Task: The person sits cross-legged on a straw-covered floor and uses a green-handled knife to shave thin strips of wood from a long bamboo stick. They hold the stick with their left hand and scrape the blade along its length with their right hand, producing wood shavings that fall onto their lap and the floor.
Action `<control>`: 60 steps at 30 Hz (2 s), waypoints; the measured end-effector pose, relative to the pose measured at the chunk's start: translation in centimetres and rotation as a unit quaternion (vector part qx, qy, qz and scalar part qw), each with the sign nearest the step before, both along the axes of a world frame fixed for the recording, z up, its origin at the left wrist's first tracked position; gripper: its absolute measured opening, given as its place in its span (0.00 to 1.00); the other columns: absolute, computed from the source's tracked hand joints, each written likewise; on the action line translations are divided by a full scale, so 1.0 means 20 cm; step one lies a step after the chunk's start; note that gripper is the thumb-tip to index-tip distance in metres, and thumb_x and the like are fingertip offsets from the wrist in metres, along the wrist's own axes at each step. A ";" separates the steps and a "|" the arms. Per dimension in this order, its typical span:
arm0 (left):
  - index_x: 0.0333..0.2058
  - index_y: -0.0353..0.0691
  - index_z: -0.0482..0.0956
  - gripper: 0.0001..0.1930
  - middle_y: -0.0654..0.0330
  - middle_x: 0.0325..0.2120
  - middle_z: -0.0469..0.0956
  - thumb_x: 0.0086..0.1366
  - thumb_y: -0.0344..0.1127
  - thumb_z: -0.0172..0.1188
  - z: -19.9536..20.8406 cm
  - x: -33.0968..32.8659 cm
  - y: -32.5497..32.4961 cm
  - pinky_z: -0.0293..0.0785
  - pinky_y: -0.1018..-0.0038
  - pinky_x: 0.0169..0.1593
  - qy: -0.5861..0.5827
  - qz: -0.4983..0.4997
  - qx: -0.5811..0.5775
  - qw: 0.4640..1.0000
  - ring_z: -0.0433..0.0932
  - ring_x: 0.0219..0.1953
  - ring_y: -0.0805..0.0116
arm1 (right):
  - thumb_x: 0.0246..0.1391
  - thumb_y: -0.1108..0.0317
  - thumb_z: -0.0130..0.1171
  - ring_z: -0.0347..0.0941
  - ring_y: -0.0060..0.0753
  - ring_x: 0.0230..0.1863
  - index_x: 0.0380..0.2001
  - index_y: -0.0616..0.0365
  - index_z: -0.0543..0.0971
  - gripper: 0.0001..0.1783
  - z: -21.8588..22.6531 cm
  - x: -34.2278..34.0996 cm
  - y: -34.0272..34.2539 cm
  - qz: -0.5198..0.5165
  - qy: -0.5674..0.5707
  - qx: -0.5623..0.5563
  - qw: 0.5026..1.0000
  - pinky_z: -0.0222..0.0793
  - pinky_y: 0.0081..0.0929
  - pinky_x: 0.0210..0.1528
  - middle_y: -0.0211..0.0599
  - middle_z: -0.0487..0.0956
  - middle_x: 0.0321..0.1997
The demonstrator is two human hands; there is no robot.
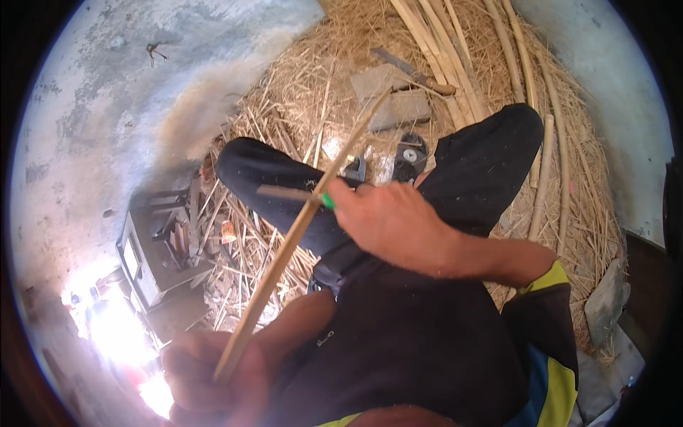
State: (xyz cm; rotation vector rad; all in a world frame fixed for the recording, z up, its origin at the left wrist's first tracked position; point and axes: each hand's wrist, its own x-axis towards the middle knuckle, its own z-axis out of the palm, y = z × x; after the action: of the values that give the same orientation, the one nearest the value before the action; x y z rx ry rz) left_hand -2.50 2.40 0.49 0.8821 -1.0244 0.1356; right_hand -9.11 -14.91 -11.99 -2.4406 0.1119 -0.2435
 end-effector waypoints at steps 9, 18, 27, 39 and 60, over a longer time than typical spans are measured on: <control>0.11 0.55 0.48 0.22 0.74 0.07 0.46 0.67 0.43 0.34 -0.04 0.00 -0.10 0.44 0.80 0.23 0.029 -0.155 -0.140 0.978 0.47 0.19 0.78 | 0.54 0.68 0.50 0.73 0.54 0.17 0.31 0.59 0.66 0.07 -0.04 0.01 -0.04 -0.036 0.042 -0.012 0.998 0.70 0.46 0.20 0.48 0.74 0.15; 0.12 0.54 0.48 0.22 0.74 0.08 0.44 0.67 0.43 0.35 -0.02 -0.01 0.01 0.45 0.78 0.24 -0.003 -0.033 -0.023 0.999 0.47 0.19 0.77 | 0.52 0.70 0.50 0.73 0.55 0.19 0.33 0.62 0.67 0.08 -0.20 0.08 -0.09 -0.059 -0.011 -0.039 0.997 0.70 0.47 0.21 0.47 0.72 0.13; 0.13 0.52 0.49 0.20 0.72 0.10 0.41 0.67 0.41 0.34 0.01 0.02 -0.02 0.48 0.75 0.26 0.044 -0.044 -0.030 0.998 0.47 0.20 0.74 | 0.52 0.69 0.49 0.74 0.52 0.20 0.36 0.65 0.69 0.10 -0.32 0.16 -0.15 -0.091 0.052 -0.077 0.991 0.69 0.45 0.21 0.48 0.74 0.16; 0.13 0.53 0.48 0.20 0.73 0.10 0.41 0.66 0.42 0.35 0.01 0.06 0.01 0.47 0.77 0.25 0.033 -0.015 -0.026 0.999 0.48 0.21 0.73 | 0.57 0.61 0.50 0.72 0.56 0.19 0.34 0.62 0.69 0.13 -0.21 0.08 -0.29 -0.086 0.010 0.053 0.995 0.69 0.47 0.22 0.51 0.72 0.14; 0.12 0.52 0.46 0.21 0.71 0.09 0.40 0.65 0.40 0.36 0.03 0.06 -0.01 0.43 0.78 0.22 0.040 0.007 -0.020 0.999 0.47 0.19 0.74 | 0.50 0.71 0.50 0.78 0.50 0.26 0.34 0.61 0.67 0.08 -0.75 0.20 -0.42 -0.145 0.132 -0.158 0.968 0.73 0.41 0.25 0.49 0.78 0.21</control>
State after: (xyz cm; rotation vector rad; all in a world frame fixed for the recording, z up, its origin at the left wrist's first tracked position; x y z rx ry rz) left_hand -1.36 2.11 1.09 0.8529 -0.9380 0.1307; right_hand -5.10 -23.24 -27.03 -2.7605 0.5908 -0.0644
